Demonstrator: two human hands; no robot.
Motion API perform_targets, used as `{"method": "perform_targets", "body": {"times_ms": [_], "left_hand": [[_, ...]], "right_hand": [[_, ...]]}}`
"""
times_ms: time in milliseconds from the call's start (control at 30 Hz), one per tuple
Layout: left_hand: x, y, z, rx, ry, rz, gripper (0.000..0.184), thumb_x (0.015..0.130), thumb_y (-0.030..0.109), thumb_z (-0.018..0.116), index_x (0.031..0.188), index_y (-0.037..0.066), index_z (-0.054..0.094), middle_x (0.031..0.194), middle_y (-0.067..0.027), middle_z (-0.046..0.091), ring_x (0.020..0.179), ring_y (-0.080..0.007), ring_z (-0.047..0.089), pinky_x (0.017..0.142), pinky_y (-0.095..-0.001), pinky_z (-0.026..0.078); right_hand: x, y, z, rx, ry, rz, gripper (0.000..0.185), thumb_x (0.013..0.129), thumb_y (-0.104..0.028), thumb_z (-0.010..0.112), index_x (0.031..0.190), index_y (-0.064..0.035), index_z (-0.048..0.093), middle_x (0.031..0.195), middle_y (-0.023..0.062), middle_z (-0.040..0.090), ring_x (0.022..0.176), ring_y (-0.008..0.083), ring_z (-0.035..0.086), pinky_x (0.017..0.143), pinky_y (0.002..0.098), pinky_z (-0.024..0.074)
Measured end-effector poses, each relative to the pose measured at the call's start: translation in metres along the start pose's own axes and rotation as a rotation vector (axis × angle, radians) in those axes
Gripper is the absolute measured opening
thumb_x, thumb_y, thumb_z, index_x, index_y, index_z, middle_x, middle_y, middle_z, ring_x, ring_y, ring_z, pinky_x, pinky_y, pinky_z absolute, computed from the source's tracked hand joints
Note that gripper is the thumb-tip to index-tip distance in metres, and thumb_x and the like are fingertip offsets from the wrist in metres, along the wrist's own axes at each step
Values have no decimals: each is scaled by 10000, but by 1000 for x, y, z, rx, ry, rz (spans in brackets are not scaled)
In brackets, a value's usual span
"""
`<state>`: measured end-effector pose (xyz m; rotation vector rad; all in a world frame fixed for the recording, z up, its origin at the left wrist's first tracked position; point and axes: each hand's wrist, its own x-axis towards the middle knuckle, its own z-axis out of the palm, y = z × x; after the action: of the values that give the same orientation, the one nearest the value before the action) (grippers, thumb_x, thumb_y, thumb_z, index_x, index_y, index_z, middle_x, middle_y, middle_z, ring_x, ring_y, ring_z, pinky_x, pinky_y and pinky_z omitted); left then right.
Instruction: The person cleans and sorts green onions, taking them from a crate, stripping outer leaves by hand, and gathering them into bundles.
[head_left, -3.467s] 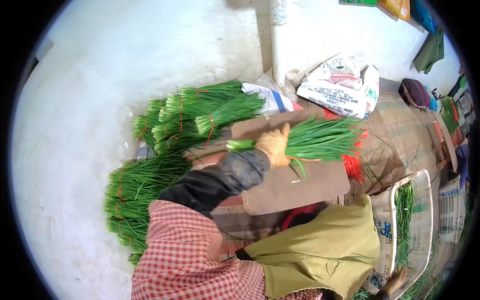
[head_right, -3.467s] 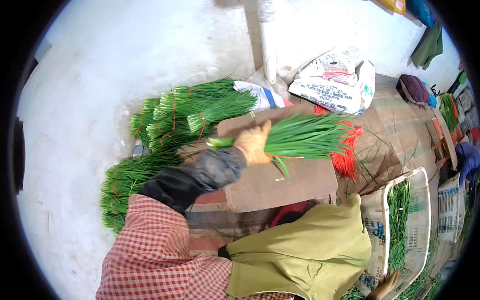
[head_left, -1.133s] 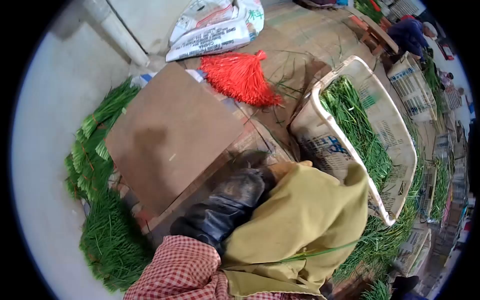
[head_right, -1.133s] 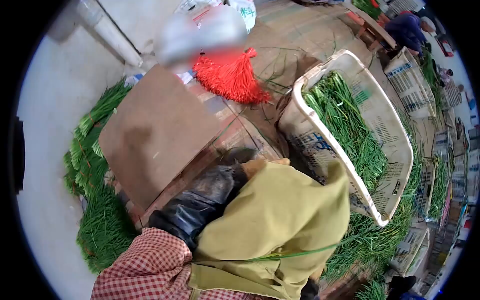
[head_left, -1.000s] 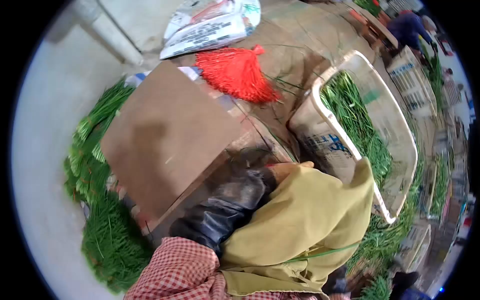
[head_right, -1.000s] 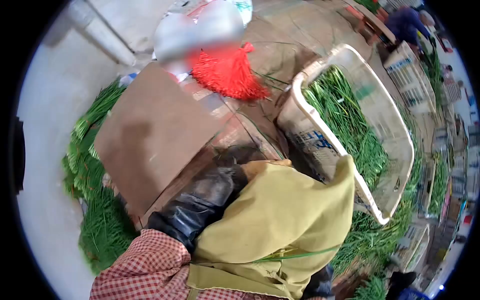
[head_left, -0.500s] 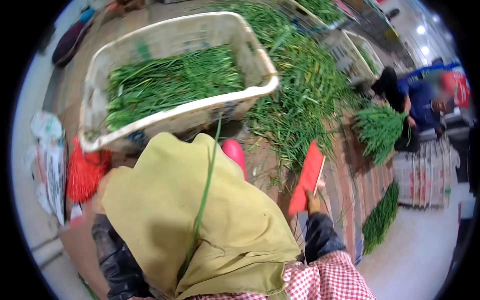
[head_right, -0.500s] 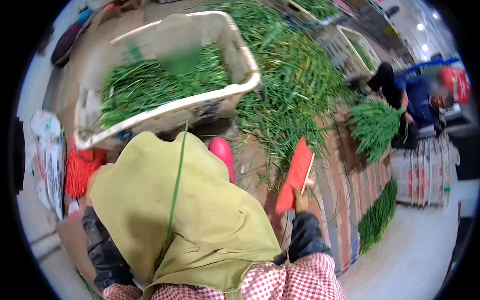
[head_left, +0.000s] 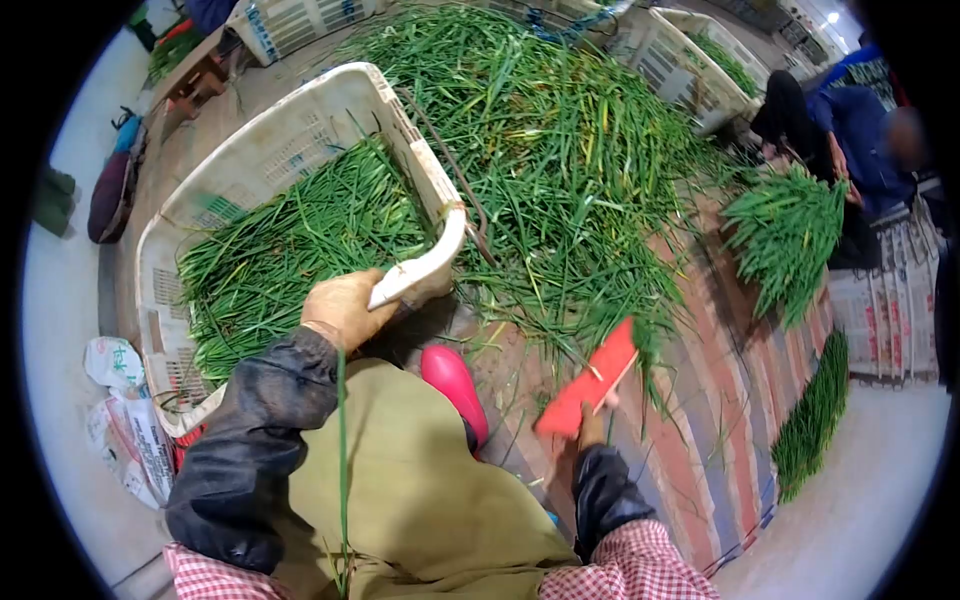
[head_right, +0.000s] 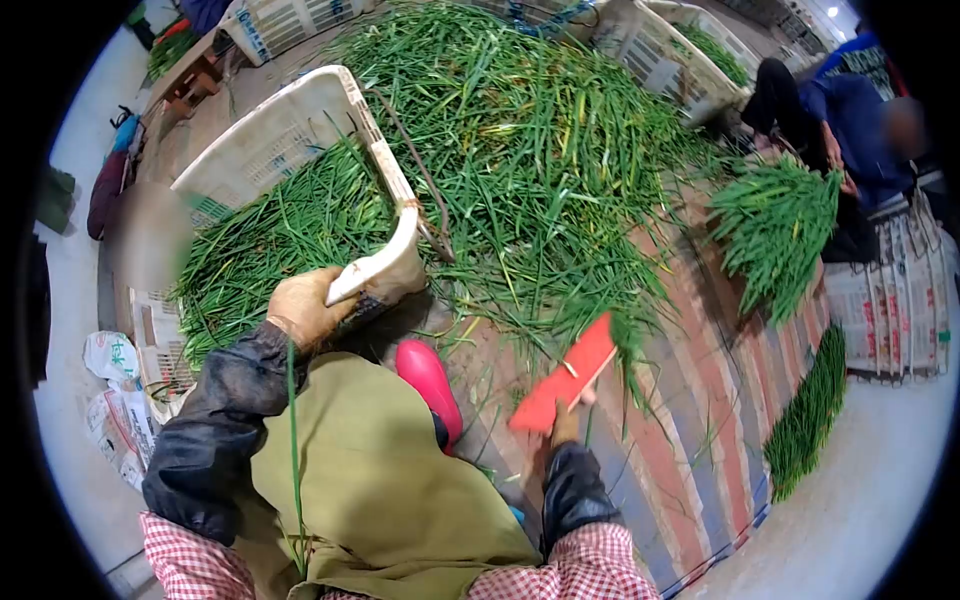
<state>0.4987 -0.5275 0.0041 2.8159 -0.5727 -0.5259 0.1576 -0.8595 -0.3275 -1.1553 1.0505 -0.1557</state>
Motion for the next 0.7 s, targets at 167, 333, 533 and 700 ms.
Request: {"method": "perform_targets", "body": {"times_ms": [167,333,533,700], "left_hand": [[4,1,-6,37,-2,-8,322,816,357,652,1021,108,656,877,-155,679,843,-333,657,759,-416,521],[4,2,-9,2,-58,-28,318,803,342,667,1011,101,652,871,-160,676,841,-337,654,762,-425,514],[4,-4,-2,31,-16,33,347,812,382,660,1000,91,637,885,-154,681,850,-339,657,769,-440,514],[-3,-10,0,-49,76,147,428,823,397,646,1099,71,620,957,-195,661,913,-329,649,792,-450,504]], "right_hand": [[200,-182,144,-249,-250,-438,522,871,-388,657,1203,2,556,978,136,665,853,258,645,761,408,507],[153,-454,259,-904,-234,-606,620,801,-430,703,1167,51,565,1032,224,666,908,302,660,798,394,511],[54,-352,162,-1069,-75,-783,601,743,-413,721,1103,27,526,974,269,644,884,415,644,774,467,510],[-72,-125,7,-1303,-421,-454,425,834,-338,598,1130,-35,561,943,248,629,933,430,608,815,476,484]]}}
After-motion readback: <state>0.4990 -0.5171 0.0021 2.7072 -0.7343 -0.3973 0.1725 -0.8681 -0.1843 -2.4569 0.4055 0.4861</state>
